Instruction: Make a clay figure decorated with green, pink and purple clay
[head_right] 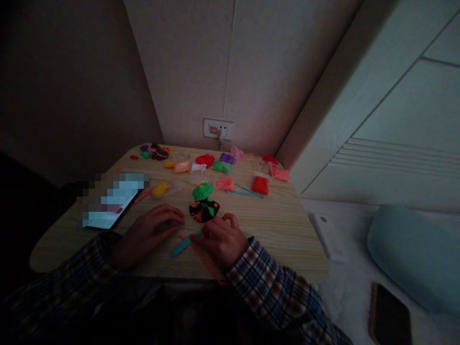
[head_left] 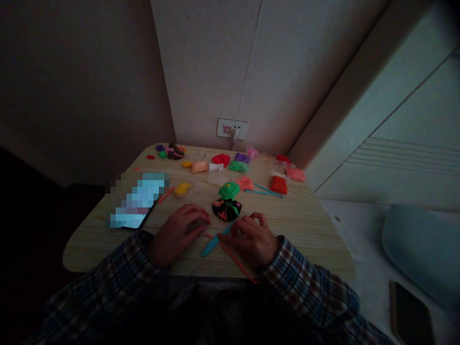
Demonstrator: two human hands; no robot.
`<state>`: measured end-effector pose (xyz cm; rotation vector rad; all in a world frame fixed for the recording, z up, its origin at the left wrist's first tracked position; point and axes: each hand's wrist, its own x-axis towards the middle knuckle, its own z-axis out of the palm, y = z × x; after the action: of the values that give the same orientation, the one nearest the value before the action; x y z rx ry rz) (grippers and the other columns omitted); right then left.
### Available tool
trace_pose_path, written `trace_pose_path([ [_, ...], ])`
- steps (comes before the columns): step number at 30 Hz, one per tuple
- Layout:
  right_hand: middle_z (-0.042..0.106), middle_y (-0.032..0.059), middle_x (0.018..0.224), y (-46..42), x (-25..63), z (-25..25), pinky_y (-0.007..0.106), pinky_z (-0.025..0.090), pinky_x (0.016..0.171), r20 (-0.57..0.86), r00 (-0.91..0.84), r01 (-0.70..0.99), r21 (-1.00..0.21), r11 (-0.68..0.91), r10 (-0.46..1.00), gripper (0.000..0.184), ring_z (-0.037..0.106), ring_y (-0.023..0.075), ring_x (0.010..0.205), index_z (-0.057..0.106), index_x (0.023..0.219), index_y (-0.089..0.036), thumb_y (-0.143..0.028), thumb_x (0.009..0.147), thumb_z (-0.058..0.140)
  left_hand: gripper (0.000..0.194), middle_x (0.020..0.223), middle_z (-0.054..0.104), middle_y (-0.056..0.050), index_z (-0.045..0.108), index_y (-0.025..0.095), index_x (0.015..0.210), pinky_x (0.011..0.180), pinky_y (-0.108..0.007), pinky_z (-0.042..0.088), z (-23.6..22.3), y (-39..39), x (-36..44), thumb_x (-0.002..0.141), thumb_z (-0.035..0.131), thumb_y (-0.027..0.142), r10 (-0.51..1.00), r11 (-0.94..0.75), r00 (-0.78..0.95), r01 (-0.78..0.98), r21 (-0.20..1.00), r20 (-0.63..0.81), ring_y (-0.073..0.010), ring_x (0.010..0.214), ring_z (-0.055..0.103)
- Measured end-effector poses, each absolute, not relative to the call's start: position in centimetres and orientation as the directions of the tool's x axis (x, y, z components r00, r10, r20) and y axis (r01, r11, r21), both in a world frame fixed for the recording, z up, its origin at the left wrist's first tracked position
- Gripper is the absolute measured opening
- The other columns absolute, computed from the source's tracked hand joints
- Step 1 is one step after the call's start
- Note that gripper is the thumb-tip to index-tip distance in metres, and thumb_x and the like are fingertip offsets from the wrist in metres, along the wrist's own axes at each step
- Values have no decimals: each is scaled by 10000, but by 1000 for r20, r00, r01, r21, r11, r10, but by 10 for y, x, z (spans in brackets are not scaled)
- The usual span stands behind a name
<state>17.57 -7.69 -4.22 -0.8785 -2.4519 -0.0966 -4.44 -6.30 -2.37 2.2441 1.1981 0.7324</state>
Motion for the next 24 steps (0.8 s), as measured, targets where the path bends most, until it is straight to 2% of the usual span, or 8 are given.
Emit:
trace_pose_path([
  [11,523,8,681,-77,175,-42,347,234,745,533,-620,617,-122,777,576,246,415,130,666,661,948,-269,-188,845,452,109,962,588,-33,619,191,839,873,-340,420,-23,-63,-44,793,520,195,860,-484,465,606,631,212,-180,947,532],
  [24,513,15,696,-78,176,-39,341,244,736,476,-649,610,-140,780,594,262,408,136,668,659,964,-266,-184,830,449,120,974,584,-34,620,199,843,871,-340,423,-26,-63,-45,795,511,187,851,-499,474,602,623,224,-178,954,525],
])
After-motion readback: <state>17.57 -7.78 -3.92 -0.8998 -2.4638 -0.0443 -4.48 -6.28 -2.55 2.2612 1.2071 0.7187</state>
